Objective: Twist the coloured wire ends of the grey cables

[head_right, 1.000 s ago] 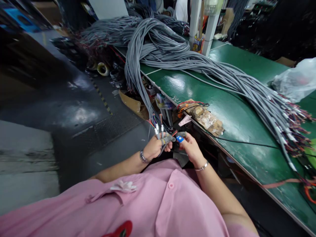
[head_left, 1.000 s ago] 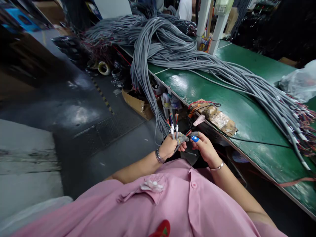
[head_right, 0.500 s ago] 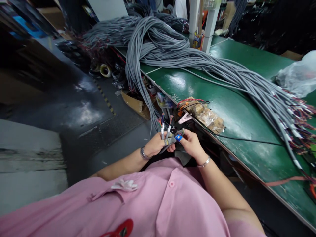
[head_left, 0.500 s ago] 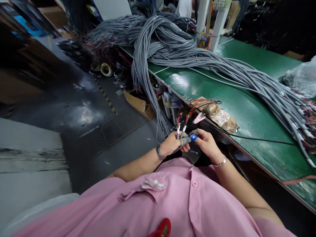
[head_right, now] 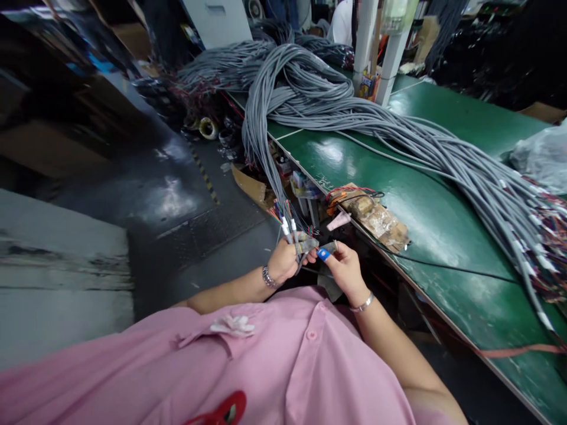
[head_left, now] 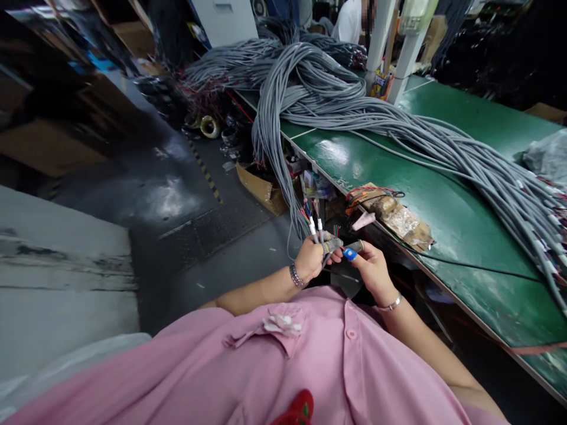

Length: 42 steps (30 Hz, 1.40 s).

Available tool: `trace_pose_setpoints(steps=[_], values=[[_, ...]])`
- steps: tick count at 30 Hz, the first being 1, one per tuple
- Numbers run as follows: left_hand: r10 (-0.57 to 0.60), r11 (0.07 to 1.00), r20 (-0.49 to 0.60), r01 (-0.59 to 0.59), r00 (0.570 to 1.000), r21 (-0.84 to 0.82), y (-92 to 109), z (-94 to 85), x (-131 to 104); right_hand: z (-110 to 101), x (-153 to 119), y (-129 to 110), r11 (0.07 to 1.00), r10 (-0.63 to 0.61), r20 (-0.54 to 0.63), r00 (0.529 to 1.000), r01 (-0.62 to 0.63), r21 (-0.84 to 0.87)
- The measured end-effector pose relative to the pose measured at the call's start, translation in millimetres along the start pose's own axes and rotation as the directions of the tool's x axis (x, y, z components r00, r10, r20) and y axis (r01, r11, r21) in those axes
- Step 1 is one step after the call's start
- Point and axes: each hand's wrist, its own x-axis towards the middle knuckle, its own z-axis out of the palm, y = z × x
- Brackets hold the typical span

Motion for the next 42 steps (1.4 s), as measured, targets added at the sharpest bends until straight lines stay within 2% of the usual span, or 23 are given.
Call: trace_pose_setpoints(steps=[3, 10, 16, 23, 32, 37, 42], values=[[0.005, 1.000, -0.033, -0.006, 0.999, -0.018, 3.2, 1.7, 1.3, -0.6, 1.1, -3.2, 0.999, -0.030, 0.008, 1.000, 0.031, -0.021], [-0.005, 0.999, 0.008, 0.005, 1.000, 0.041, -0.9, -1.5, 4.6, 4.5, 12.5, -13.4, 0.998, 0.061, 0.030, 0.998, -0.061, 0.003], [-0.026, 0.996, 0.047, 0.021, 0.999, 0.089, -10.8, -1.1, 2.1, 14.3, 14.0, -10.7, 0.998, 0.044, -0.051, 0.998, -0.042, 0.039], [-0.025, 0.993, 0.059, 0.018, 0.998, 0.120, -6.7, -0.2, 0.2, 8.8, 9.7, -1.3, 0.990, 0.113, -0.106, 0.988, -0.103, 0.093], [-0.037, 0.985, 0.082, 0.023, 0.996, 0.171, -9.9, 1.2, -2.5, 12.7, 11.3, -15.7, 0.986, 0.134, 0.022, 0.991, -0.136, 0.098], [0.003, 0.991, 0.090, -0.015, 0.996, 0.130, -13.8, -0.5, -1.4, 11.6, 11.8, 0.3, 0.972, 0.167, -0.067, 0.984, -0.153, 0.176], [0.018, 0.997, 0.046, -0.021, 0.999, 0.075, -12.5, -1.1, -1.9, 12.7, 10.1, 9.2, 0.966, 0.168, -0.131, 0.977, -0.136, 0.220]])
